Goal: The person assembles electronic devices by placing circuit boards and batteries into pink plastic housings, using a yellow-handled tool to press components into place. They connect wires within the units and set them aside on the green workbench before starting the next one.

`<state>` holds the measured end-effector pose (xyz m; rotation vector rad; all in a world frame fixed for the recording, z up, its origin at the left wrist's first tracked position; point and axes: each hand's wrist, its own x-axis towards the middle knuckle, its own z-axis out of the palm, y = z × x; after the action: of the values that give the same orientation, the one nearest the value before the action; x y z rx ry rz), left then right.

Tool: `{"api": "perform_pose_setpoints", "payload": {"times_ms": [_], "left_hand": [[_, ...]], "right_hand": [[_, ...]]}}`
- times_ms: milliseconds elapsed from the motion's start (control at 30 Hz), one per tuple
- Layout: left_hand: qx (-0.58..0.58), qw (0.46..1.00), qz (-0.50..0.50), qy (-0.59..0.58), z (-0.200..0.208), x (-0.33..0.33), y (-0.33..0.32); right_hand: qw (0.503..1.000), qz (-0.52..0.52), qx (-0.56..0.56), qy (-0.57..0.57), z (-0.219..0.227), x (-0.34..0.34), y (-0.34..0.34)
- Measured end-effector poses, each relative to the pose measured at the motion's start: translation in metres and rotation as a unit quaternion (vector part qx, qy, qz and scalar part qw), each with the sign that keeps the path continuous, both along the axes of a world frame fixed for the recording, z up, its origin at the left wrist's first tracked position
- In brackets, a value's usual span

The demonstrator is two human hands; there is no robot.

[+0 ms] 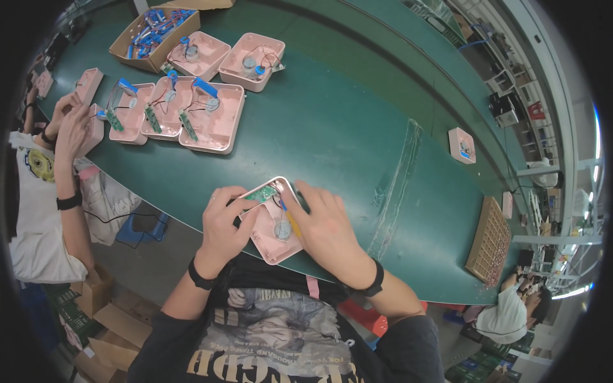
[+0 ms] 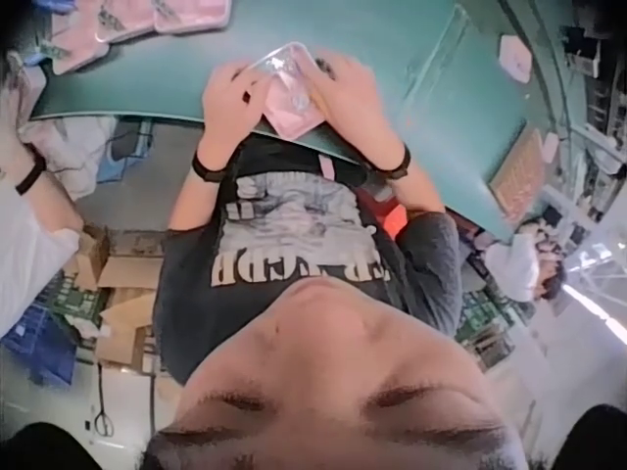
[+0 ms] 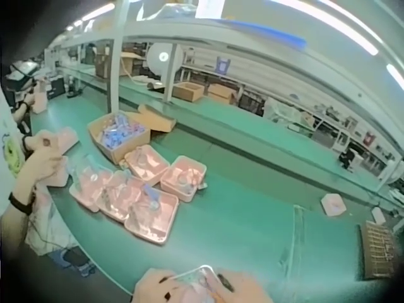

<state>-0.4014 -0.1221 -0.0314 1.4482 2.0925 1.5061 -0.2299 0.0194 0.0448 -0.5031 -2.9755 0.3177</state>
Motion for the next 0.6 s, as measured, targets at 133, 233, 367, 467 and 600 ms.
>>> {"api": "perform_pose_setpoints", "payload": {"times_ms": [133, 233, 367, 467, 600], "left_hand": [[-0.005, 1.0, 0.001, 0.023, 0.001, 0.002, 0.001], [-0.01, 0.999, -0.002, 0.047, 0.004, 0.004, 0.007], [-0.018, 0.997, 0.012, 0.078, 0.02, 0.001, 0.013], [-0.008, 0.995, 0.017, 0.096, 0.026, -0.014, 0.021], [-0.197, 0.963, 0.138, 0.123, 0.029, -0.051, 0.013]], "right_hand": [[0.997, -0.034, -0.062, 0.007, -0.001, 0.029, -0.018], [0.995, -0.074, -0.064, -0.017, 0.001, 0.04, -0.04], [0.994, -0.092, -0.062, 0.008, -0.01, 0.057, -0.041], [0.995, -0.093, -0.035, 0.03, -0.011, 0.067, -0.027], [0.992, -0.119, 0.022, 0.022, -0.009, 0.079, 0.0]]}}
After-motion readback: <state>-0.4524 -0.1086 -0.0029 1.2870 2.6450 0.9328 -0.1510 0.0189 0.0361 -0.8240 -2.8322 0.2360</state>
